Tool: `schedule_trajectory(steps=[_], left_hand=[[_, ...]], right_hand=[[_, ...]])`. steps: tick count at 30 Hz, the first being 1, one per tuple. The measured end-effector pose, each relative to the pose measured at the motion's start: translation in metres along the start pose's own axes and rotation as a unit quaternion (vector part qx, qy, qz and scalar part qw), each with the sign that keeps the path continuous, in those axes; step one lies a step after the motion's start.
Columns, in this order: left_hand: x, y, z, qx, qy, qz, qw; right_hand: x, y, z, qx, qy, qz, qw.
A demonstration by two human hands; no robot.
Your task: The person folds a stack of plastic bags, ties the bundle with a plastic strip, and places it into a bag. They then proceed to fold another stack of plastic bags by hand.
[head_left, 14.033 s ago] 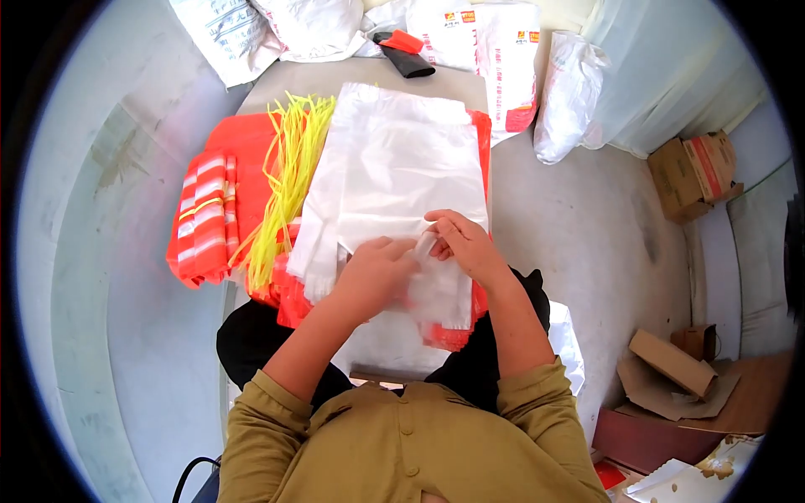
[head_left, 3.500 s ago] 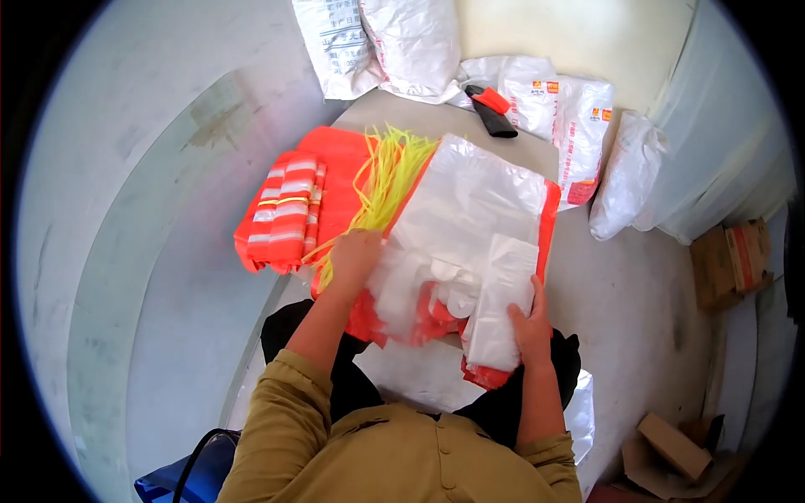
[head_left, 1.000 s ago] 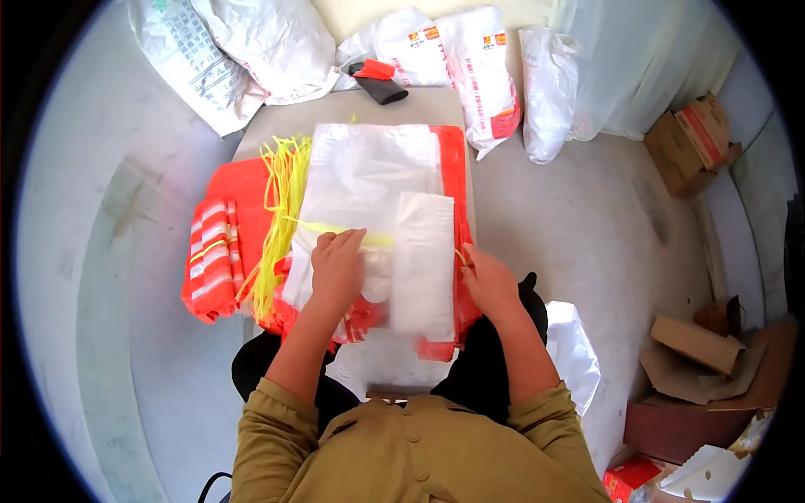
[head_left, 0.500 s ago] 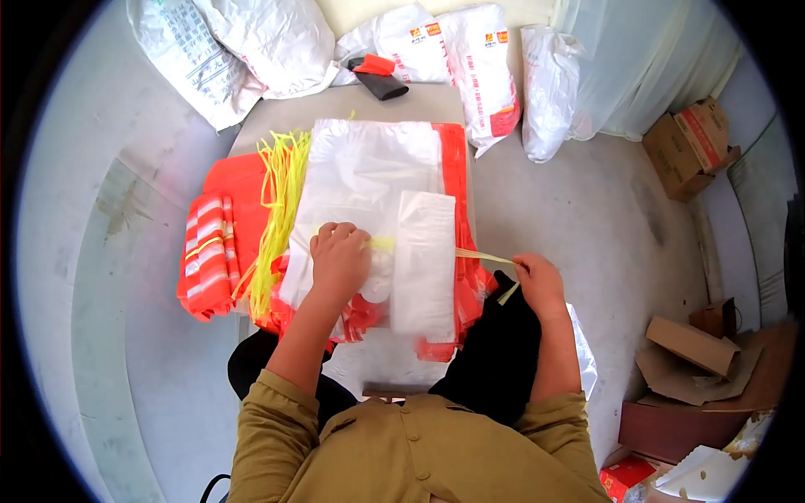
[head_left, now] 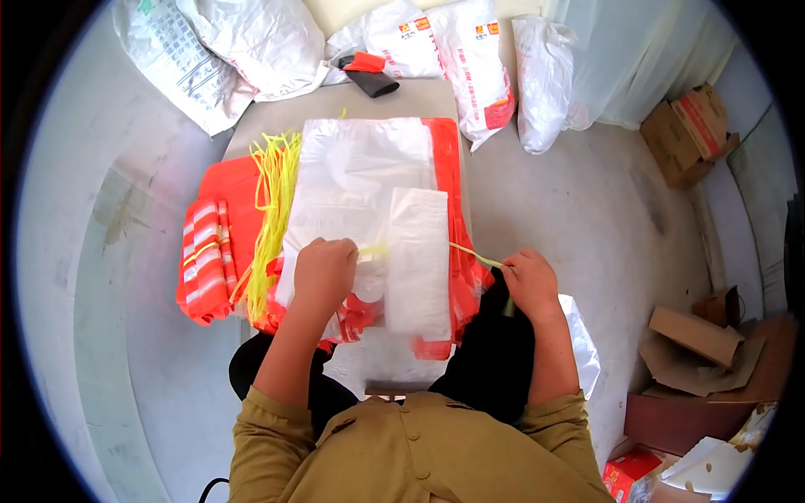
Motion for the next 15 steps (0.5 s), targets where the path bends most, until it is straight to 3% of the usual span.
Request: schedule_trajectory(steps=[5, 7, 10, 15], left_hand=[[0.002, 0.007, -0.024, 0.096, 0.063, 0.005, 0.993], [-0.003, 0.011, -0.030, 0.129, 0.104, -0.051, 0.985], [-0.002, -0.005, -0.039, 0.197, 0.139, -0.309, 0.920], [0.002, -0.031, -0.032, 0.173, 0.118, -0.505, 0.838]], right_hand=[[0.007, 0.000, 0.003, 0.082, -0.003, 0.088, 0.993], [0.006, -0.012, 0.005, 0.112, 0.018, 0.241, 0.964], [0.030, -0.005, 0.003, 0.140, 0.069, 0.417, 0.895], [0.063, -0.003, 0.001, 0.177, 0.080, 0.524, 0.829]])
Point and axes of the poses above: each hand's wrist, its own z-axis towards the middle knuckle, its own y-axis out of the back of the hand, x = y × z, the point moved 8 cm from there along z, towards the middle knuckle, and after that the axes turned 10 degrees about -z, right-handed, at the moved point
